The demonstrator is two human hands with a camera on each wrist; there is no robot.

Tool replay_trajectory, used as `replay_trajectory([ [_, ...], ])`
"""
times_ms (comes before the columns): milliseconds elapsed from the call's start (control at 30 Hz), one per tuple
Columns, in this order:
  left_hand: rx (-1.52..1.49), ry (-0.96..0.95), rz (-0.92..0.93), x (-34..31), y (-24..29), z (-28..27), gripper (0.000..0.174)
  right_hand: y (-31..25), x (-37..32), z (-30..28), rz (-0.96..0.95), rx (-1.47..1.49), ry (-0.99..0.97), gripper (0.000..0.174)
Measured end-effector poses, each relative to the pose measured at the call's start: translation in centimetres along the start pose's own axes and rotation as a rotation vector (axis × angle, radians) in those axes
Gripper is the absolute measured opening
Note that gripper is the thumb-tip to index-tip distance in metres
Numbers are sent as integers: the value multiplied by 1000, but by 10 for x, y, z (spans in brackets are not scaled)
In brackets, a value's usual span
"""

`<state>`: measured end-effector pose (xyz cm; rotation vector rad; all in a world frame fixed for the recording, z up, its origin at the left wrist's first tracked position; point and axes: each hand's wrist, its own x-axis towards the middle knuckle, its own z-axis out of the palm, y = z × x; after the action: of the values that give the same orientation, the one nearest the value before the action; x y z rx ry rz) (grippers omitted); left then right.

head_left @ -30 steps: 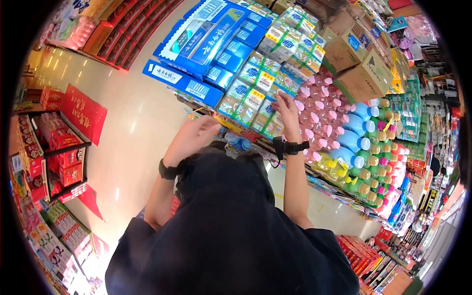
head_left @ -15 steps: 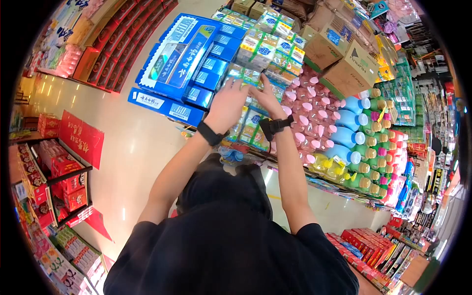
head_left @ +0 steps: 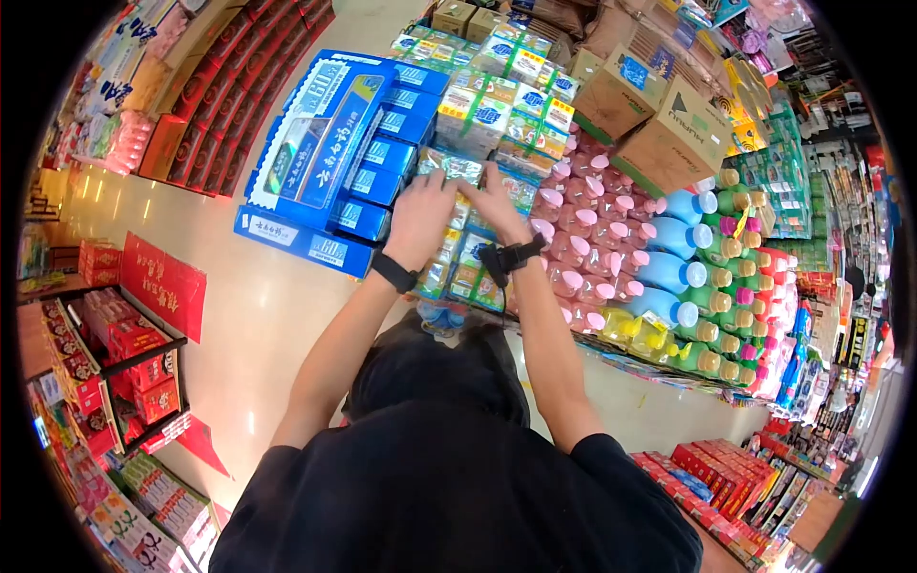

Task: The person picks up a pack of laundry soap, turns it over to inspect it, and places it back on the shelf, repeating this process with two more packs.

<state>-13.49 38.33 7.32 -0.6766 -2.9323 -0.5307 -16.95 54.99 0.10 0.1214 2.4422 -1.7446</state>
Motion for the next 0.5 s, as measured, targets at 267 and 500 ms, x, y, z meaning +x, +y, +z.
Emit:
replay_trajectory([
  [267,-89,56,-40,-3,6,-4,43,-13,-13,7,115,381,110,60],
  [500,-177,91,-135,-15,12,2,42,-13,-14,-9,279,893,-73,37],
])
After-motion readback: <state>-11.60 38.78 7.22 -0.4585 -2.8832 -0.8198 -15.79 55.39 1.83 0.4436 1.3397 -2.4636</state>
